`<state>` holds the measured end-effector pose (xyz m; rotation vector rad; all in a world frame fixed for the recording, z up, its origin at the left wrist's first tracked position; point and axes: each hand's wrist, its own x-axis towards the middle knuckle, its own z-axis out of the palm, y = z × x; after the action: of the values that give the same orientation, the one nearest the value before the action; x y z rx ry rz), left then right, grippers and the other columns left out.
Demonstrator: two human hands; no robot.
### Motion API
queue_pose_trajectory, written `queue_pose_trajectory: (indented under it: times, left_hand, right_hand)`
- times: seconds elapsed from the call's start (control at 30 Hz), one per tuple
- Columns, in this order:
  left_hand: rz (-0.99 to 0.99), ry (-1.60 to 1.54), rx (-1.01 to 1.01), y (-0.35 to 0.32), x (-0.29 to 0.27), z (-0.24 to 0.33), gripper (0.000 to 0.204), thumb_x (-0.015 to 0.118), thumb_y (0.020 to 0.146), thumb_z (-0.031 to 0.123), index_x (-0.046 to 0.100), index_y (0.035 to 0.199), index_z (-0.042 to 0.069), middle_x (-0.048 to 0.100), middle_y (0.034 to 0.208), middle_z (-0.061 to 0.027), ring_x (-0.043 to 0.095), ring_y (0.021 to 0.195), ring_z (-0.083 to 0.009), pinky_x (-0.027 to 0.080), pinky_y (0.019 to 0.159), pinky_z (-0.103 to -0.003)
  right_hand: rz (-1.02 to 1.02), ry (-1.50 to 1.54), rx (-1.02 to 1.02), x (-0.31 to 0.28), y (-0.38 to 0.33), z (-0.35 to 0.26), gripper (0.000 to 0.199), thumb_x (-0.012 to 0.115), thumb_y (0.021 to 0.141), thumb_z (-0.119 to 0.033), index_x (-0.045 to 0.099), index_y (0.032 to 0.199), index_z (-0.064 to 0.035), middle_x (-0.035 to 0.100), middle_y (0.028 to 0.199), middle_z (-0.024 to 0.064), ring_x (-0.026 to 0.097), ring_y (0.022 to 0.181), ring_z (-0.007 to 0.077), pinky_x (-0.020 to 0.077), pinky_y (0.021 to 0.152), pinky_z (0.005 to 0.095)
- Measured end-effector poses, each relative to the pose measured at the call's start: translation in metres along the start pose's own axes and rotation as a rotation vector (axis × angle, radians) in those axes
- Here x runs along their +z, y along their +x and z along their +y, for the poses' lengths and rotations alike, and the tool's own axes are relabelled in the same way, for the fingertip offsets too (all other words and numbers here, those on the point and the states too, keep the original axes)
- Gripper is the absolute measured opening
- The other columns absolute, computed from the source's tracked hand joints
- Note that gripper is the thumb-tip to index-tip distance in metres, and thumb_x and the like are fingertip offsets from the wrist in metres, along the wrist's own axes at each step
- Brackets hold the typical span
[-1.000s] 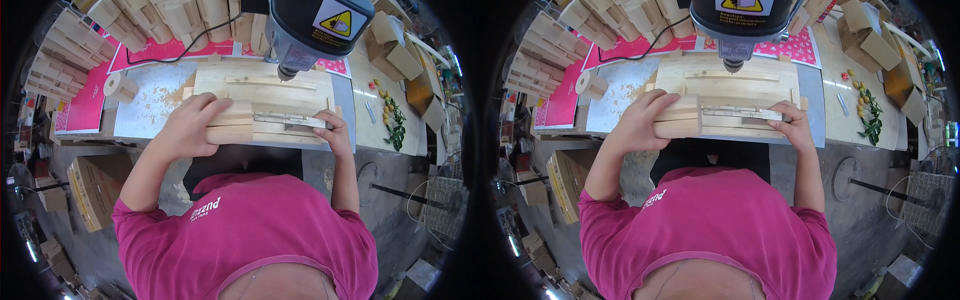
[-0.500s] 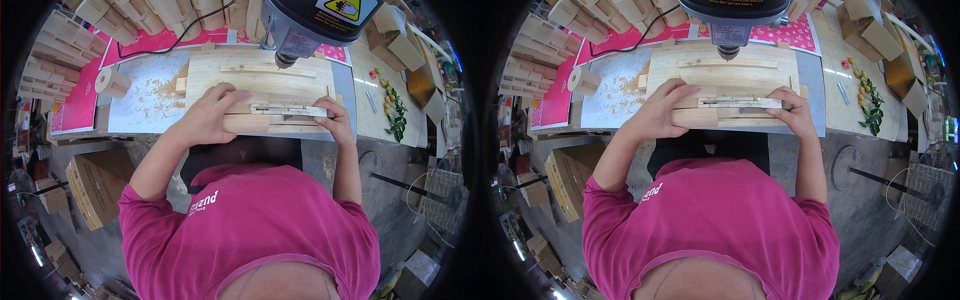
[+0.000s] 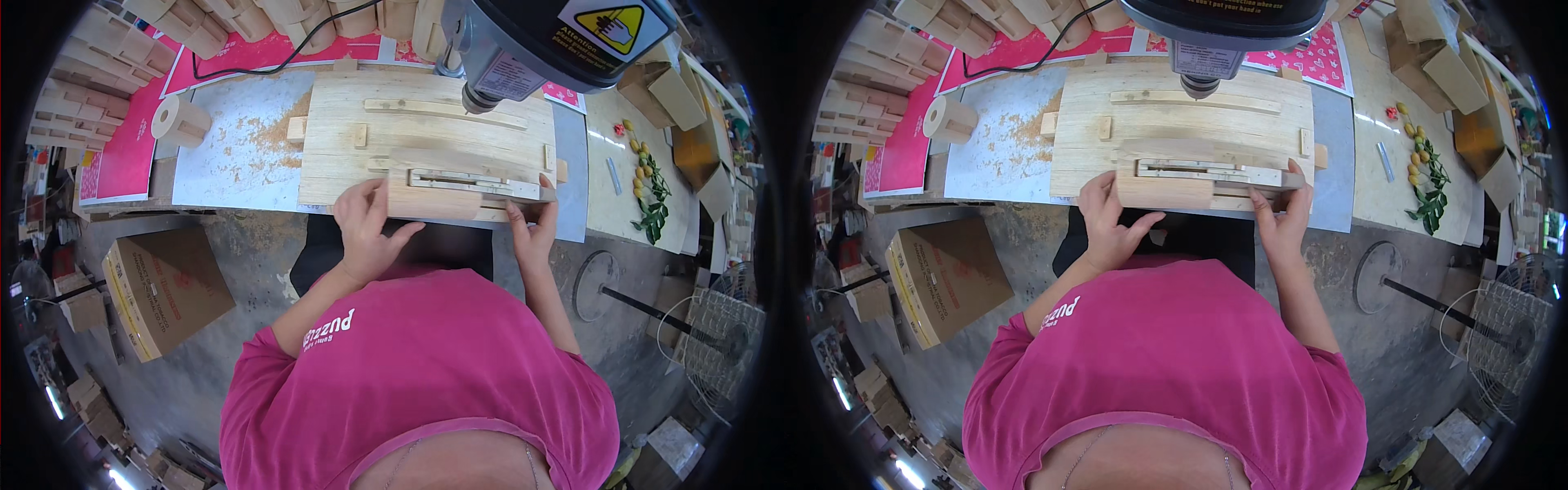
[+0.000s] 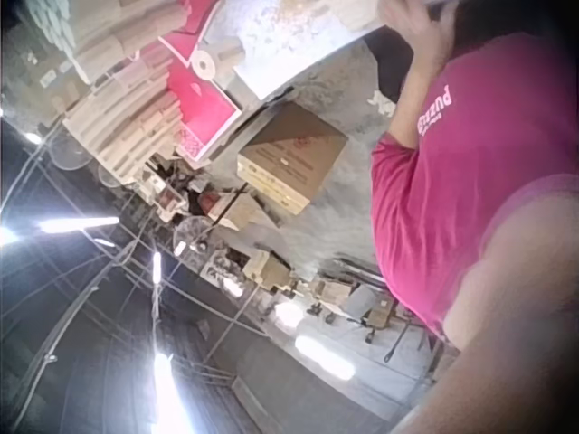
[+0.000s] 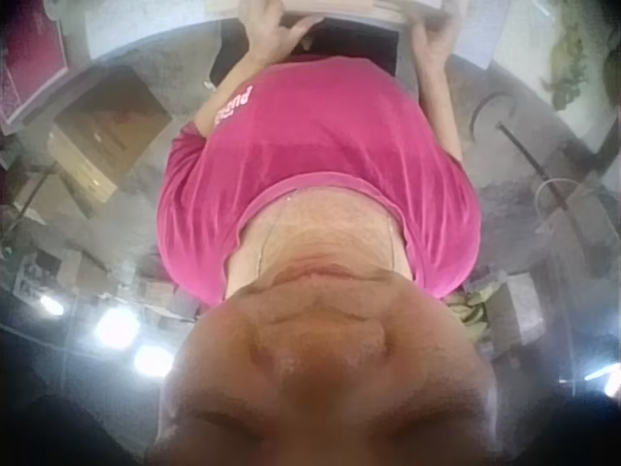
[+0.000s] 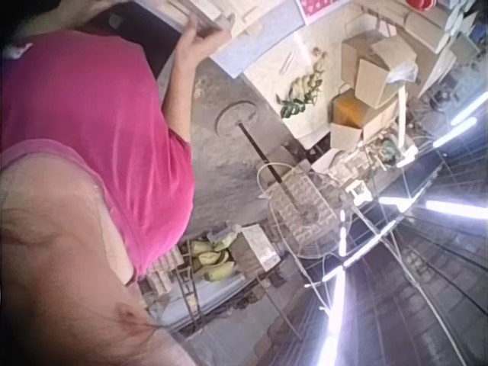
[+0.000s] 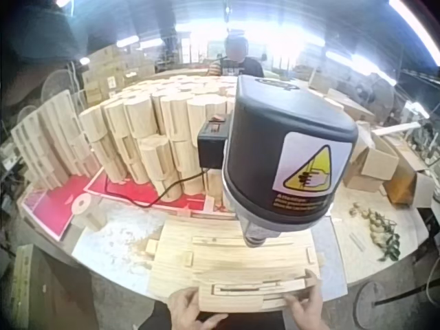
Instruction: Drilling holes into cylindrical wood blocks using a drill press workstation.
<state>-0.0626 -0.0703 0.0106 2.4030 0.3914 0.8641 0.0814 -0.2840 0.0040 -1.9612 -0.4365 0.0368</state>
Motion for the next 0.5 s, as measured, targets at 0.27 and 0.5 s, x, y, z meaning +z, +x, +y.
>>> queue_pose_trajectory:
  times: [0.27,0.5]
  left_hand:
    - [-0.047,0.116,0.064,0.023,0.011,-0.014,0.055,0.077,0.059,0.028,0.059,0.106,0.004,0.055,0.097,-0.0080,0.047,0.092,-0.0268,0.032,0.083,-0.039]
    - [-0.010,0.113,0.049,0.055,0.032,-0.025,0.062,0.077,0.055,0.029,0.059,0.111,0.010,0.054,0.088,-0.0027,0.046,0.092,-0.0236,0.029,0.083,-0.040]
  right_hand:
    - [0.039,0.111,-0.052,0.009,0.008,0.009,0.064,0.069,0.078,-0.014,0.036,0.131,0.0001,0.044,0.115,0.0140,0.048,0.105,0.0217,0.0402,0.088,0.0327]
    - [0.216,-0.649,-0.375,0.003,0.054,0.009,0.065,0.072,0.074,-0.029,0.044,0.127,-0.0036,0.047,0.109,0.0193,0.040,0.104,0.0341,0.0291,0.090,0.0423]
